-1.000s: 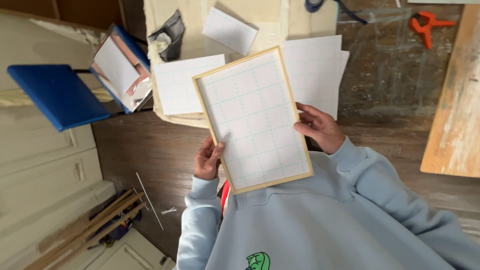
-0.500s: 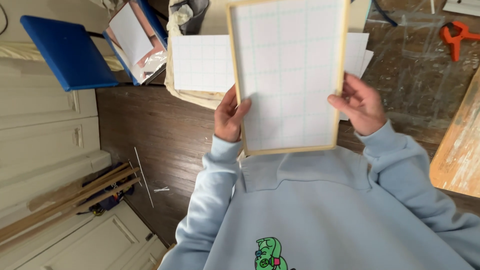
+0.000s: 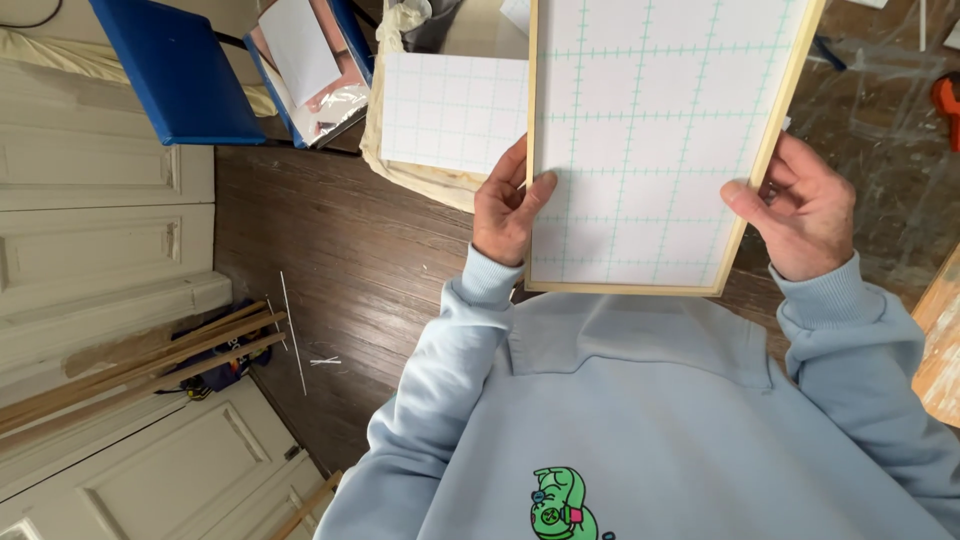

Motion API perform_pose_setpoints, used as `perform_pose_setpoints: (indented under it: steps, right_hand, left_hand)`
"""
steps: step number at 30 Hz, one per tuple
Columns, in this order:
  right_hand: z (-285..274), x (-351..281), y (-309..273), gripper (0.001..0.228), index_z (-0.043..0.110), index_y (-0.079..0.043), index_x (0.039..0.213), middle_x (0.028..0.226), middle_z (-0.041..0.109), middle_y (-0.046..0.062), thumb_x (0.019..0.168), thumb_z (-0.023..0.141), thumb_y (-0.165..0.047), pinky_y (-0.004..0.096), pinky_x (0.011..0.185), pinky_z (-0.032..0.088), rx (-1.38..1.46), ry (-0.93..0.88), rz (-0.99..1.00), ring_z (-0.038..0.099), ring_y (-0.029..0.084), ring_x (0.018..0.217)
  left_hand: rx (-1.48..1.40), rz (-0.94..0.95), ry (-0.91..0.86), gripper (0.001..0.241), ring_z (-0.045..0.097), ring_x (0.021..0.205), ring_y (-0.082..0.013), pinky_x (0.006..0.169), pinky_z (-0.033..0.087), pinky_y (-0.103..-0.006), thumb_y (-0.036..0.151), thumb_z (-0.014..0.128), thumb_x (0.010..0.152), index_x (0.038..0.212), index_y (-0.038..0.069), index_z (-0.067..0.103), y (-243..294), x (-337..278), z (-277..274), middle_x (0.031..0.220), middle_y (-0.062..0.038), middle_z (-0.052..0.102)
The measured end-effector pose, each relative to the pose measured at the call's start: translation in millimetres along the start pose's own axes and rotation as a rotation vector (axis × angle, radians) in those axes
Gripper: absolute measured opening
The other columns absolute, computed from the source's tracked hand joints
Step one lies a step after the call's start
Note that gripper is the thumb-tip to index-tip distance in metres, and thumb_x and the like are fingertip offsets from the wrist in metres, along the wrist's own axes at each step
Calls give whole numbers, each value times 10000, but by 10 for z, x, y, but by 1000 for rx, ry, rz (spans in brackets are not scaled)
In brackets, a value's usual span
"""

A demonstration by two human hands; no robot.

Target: Organizing and stacking wooden frames and grid-patterned papers at a workshop station.

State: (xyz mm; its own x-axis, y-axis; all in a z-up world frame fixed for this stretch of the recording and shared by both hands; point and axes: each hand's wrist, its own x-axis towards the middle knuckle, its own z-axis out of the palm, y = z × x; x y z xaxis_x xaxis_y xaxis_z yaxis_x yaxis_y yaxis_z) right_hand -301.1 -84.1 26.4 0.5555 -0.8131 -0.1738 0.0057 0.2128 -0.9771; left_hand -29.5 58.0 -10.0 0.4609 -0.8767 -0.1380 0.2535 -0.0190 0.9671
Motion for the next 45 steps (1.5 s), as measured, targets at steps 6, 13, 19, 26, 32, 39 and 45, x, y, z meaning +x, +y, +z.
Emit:
perform_pose_setpoints:
  steps: [6,13,19,26,32,39,45]
  right_hand:
    - [-1,-52,-8,615,447,74,1565,1412,648,187,992,666,36,290,1047,558,25,8,-8,645,179,1254]
    - [-26,-86,39,606,458,77,1561,1404,655,192,998,679,38,293,1068,551,-16,32,-31,641,185,1268]
    - [-35,-86,33,623,460,63,1552,1365,670,186,969,677,41,310,997,567,-79,41,0,658,180,1183]
    - [-111,-90,410,492,492,65,1508,1344,661,140,1042,644,14,296,1054,547,48,89,-61,644,158,1210]
    - [-13,-92,509,377,486,24,1490,1301,655,95,1137,587,-66,266,1034,517,120,209,-149,621,113,1168]
    - [50,-92,458,360,480,14,1436,1258,677,94,1114,587,-108,287,979,557,137,232,-105,648,120,1112]
    - [52,-97,418,381,488,17,1430,1241,680,103,1086,608,-93,288,969,563,146,228,-80,655,121,1092]
  left_hand:
    - [-48,28,-15,524,651,1245,-183,1085,536,-309,37,641,1039,1531,-25,470,-58,-72,19,1375,-169,667]
    - [-61,-14,22,539,649,1116,-131,971,548,-264,70,618,1033,1532,-12,430,-464,-131,-11,1318,-104,663]
    - [-18,-2,43,540,613,1027,-100,932,529,-237,87,610,1056,1554,6,418,-414,-128,47,1235,-68,660]
    - [-142,18,55,480,643,1183,-178,1044,538,-314,8,629,1026,1491,-16,509,-341,-147,66,1296,-113,677]
    - [-144,12,20,489,641,1217,-195,1069,525,-324,-8,609,1022,1500,-16,505,-275,-135,160,1328,-132,673]
    - [-160,18,23,453,638,1214,-201,1080,519,-335,5,646,1030,1472,-20,547,-320,-133,107,1319,-137,681]
    - [-133,-3,23,436,642,1219,-200,1081,521,-336,30,657,1023,1447,-5,562,-216,-135,166,1324,-127,681]
